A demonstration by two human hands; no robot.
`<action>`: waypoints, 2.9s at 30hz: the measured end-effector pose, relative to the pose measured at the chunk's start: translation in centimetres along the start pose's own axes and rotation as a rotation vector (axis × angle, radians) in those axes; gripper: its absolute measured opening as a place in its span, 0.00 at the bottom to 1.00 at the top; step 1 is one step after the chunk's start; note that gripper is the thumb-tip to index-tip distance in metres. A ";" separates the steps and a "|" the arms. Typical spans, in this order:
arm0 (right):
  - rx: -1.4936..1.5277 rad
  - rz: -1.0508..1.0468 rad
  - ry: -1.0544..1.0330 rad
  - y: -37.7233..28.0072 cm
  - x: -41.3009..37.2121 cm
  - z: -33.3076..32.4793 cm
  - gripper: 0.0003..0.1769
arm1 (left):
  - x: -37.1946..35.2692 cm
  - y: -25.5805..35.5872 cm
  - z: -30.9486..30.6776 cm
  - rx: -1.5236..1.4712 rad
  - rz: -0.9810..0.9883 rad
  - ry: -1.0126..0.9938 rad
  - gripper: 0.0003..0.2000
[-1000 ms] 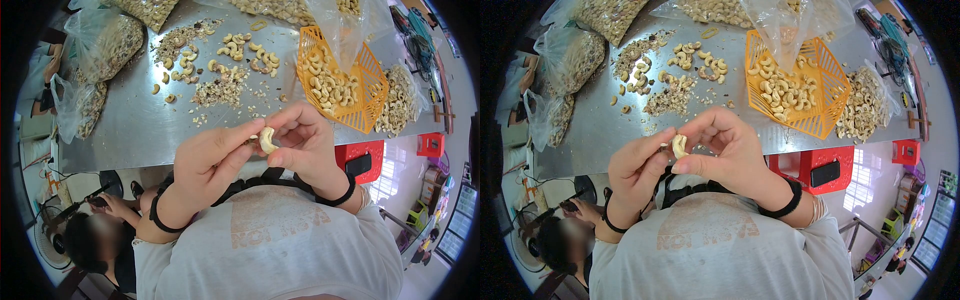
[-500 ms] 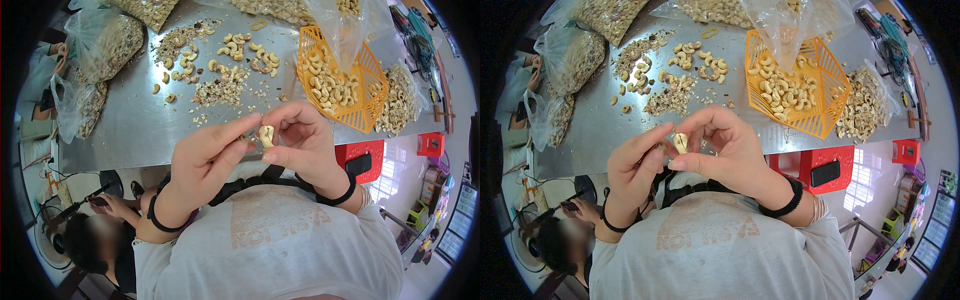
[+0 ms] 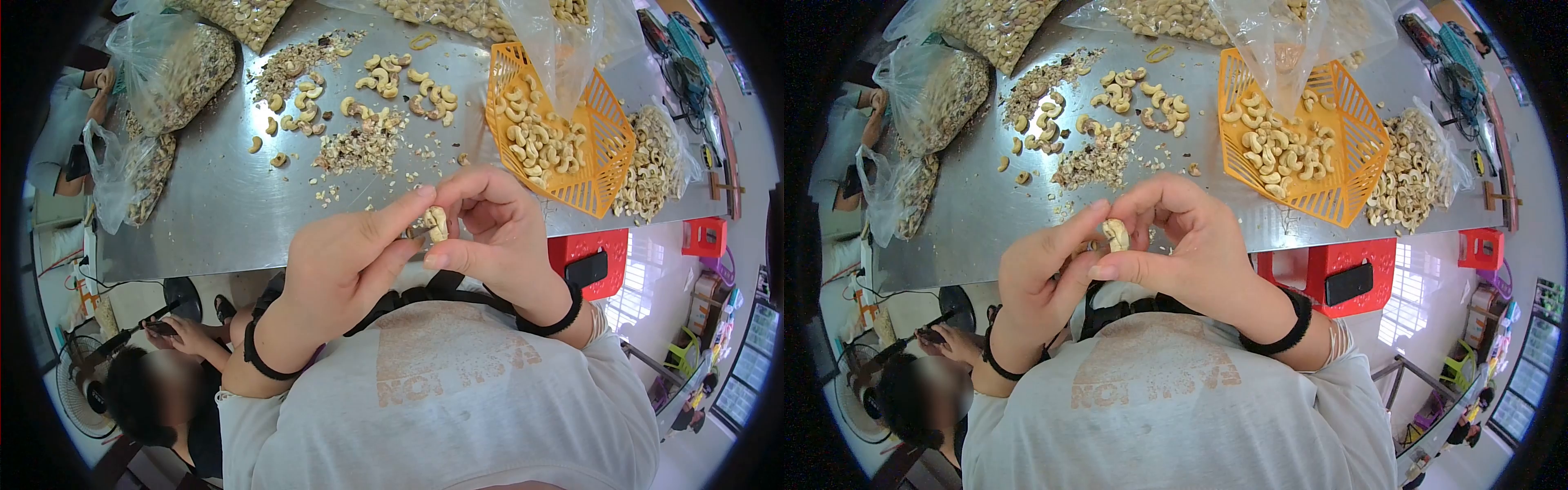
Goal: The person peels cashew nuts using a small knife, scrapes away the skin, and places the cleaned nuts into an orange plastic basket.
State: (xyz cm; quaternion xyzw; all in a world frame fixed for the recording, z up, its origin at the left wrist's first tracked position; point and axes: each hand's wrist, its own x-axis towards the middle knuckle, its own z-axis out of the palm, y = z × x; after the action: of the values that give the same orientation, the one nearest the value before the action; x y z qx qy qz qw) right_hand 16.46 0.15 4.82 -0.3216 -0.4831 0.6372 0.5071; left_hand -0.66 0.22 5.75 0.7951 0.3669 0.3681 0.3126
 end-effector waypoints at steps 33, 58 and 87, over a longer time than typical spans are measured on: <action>-0.118 -0.039 0.058 -0.3 -0.3 0.5 0.17 | -0.1 0.2 0.0 -0.193 -0.068 -0.027 0.19; 0.090 0.117 0.042 -0.3 0.1 0.5 0.15 | -0.7 0.0 0.1 -0.522 -0.333 0.044 0.15; 0.390 0.360 -0.025 0.3 0.4 -0.6 0.12 | -0.3 0.2 -0.1 -0.681 -0.508 0.010 0.16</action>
State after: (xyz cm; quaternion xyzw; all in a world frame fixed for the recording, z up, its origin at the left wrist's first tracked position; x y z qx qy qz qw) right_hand 16.81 0.67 4.41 -0.2906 -0.2921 0.8023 0.4318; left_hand -0.79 -0.06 5.82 0.5290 0.4100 0.3833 0.6365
